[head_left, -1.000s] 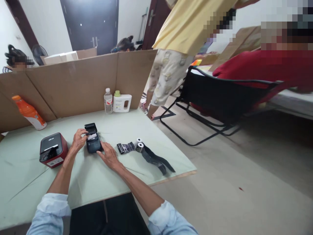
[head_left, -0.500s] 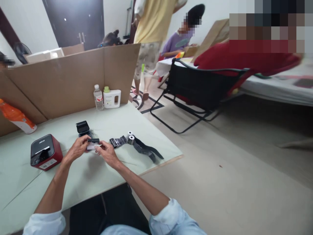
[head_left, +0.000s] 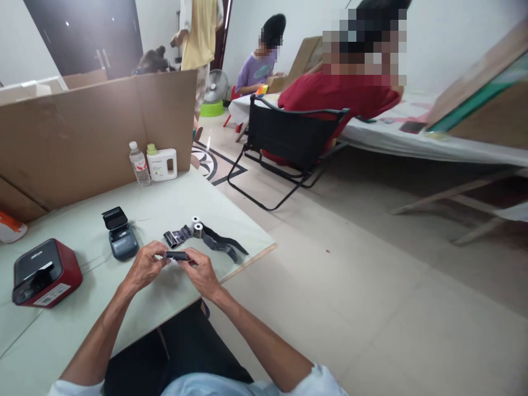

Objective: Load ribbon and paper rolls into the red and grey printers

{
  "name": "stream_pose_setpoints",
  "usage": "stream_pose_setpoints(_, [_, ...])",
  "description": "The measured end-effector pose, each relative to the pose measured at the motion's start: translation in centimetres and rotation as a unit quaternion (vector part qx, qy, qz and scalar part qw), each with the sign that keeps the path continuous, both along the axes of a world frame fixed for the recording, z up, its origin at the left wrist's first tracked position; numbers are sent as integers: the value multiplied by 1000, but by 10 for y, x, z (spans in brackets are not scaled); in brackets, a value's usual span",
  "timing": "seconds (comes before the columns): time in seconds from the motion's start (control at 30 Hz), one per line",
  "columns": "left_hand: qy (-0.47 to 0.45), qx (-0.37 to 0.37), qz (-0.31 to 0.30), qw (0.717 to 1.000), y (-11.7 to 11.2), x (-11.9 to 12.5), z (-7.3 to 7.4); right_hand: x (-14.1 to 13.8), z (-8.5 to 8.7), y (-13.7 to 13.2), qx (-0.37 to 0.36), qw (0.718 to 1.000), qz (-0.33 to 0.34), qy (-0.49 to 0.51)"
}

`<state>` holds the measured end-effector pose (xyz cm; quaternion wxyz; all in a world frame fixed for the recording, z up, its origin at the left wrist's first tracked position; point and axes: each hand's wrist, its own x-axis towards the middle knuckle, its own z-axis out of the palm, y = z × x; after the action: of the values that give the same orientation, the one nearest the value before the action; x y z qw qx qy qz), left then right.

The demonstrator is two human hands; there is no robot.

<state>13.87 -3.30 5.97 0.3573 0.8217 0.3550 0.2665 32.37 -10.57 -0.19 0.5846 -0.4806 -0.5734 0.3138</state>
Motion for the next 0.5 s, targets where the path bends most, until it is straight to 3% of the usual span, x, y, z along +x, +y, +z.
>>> stream_pose_setpoints(0.27, [19, 148, -25, 989, 2, 38, -25, 31, -28, 2, 62, 990, -78, -101])
stream_pose_setpoints(0.5, [40, 247, 13, 968, 5, 54, -49, 41, -31, 0, 41, 987, -109, -108])
